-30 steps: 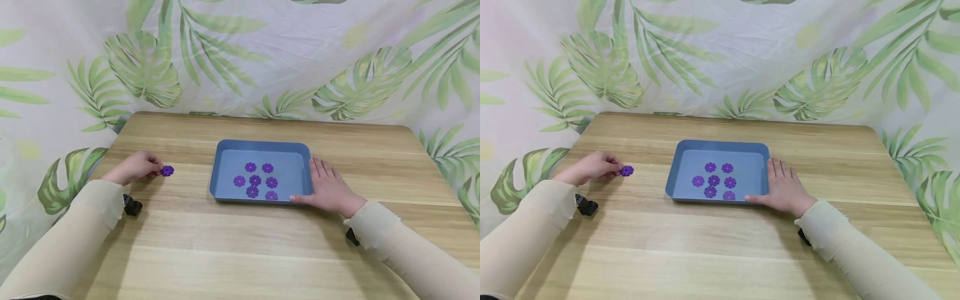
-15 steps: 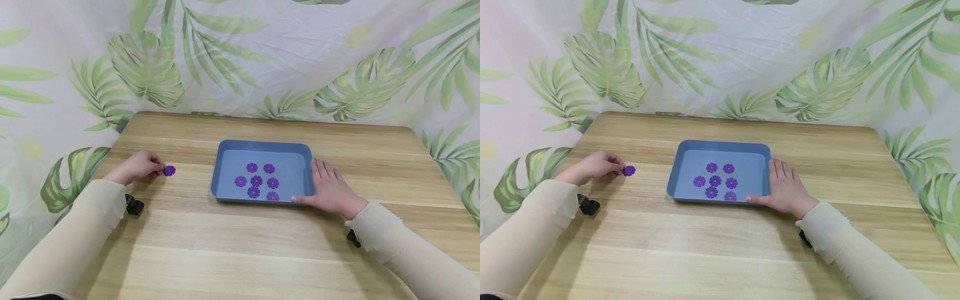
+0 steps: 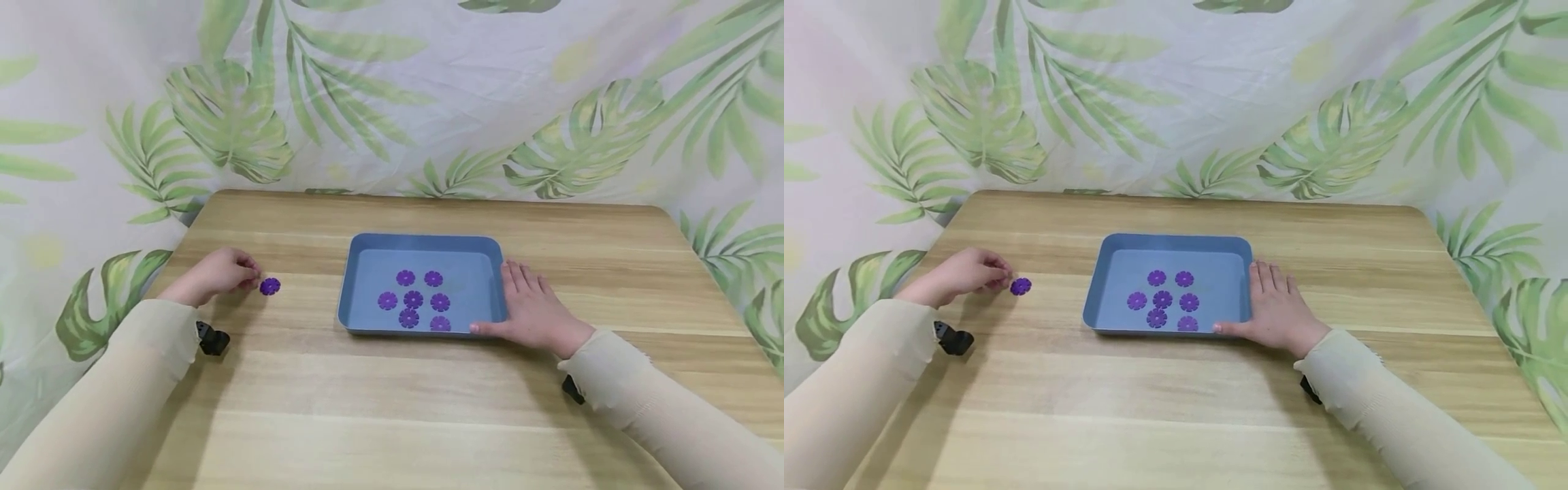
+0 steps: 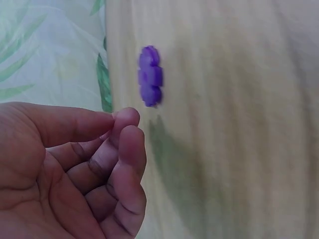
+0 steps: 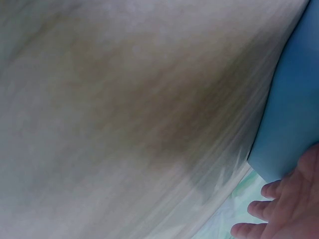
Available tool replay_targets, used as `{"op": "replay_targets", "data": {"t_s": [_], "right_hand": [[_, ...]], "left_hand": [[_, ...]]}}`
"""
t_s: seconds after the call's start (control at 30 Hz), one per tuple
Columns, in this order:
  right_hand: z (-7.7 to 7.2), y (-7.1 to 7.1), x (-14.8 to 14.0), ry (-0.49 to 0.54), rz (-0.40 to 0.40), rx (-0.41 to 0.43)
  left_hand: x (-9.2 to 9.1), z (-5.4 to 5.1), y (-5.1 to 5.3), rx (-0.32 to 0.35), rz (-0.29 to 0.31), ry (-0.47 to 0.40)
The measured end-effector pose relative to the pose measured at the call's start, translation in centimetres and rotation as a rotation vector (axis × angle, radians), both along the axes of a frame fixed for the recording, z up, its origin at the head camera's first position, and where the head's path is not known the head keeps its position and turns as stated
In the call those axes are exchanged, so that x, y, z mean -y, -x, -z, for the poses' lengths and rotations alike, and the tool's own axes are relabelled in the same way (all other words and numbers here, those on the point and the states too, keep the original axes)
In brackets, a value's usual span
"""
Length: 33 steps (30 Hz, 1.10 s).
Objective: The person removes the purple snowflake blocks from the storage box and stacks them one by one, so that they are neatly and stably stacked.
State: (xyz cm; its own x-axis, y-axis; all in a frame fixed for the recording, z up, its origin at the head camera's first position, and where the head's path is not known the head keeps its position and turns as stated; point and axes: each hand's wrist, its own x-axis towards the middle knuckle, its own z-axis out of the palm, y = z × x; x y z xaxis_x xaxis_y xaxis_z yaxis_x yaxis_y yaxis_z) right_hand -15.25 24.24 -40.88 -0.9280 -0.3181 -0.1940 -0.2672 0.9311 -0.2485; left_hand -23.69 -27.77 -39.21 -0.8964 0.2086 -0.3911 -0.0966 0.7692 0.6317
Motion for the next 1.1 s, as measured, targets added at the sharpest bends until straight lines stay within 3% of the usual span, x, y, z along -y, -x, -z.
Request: {"op": "replay_targets", "data": {"t_s": [0.2, 0.5, 0.8, 1.1], "right_hand": [[0.1, 0.2, 0.0, -0.007, -0.01, -0.018], [0.2, 0.2, 0.1, -0.003, -0.01, -0.038], [0.0, -0.1, 0.2, -0.005, 0.003, -0.058], [0.1, 0.0, 0.3, -0.006, 0.004, -0.064]], "left_hand": [[-0.6, -0.9, 0.4, -0.018, 0.009, 0.003], [-1.9, -1.2, 0.7, -0.035, 0.022, -0.015], [-4.9, -2.0, 1.1, -0.07, 0.083, -0.012], [-8.4, -3.4, 2.1, -0.077, 0.116, -0.081]]}}
